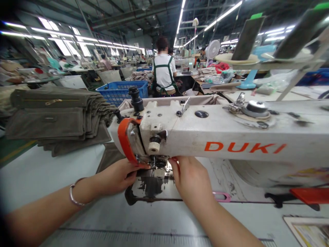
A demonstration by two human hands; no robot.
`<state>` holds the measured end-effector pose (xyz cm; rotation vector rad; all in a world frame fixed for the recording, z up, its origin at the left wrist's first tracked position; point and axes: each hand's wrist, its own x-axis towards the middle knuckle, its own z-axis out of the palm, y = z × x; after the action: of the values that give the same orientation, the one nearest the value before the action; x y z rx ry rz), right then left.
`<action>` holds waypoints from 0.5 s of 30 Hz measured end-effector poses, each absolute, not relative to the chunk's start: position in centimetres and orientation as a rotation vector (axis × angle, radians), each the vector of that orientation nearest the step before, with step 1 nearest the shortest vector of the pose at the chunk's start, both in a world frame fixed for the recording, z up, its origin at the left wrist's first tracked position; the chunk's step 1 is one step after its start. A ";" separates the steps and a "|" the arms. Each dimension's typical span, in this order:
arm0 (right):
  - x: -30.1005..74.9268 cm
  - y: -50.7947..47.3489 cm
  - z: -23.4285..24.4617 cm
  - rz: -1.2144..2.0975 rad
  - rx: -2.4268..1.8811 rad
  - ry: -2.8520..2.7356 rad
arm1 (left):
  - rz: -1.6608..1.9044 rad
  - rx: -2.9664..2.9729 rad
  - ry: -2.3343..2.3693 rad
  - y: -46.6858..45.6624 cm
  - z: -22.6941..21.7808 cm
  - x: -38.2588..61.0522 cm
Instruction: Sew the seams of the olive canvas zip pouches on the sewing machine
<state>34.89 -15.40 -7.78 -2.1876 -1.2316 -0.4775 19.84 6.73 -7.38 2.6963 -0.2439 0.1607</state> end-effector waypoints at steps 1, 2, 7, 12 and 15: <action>34.9 -15.5 -7.8 -0.452 -2.180 -1.222 | 0.158 2.715 -0.261 6.6 -7.1 19.8; 34.9 -15.6 -7.9 -0.424 -2.169 -1.213 | 0.153 2.740 -0.275 6.3 -6.7 19.8; 34.6 -16.5 -7.9 -0.247 -2.053 -1.303 | 0.041 2.900 -0.289 4.0 -4.3 19.6; 33.7 -16.9 -7.7 0.015 -1.851 -1.649 | -0.011 2.965 -0.327 2.4 -4.2 19.4; 33.6 -16.8 -8.1 0.013 -1.804 -1.747 | 0.089 2.992 -0.304 2.6 -5.3 18.9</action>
<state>33.56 -16.84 -8.09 -1.8038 -1.7472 0.0135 18.90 2.56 -5.30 2.9922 -0.3037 0.0891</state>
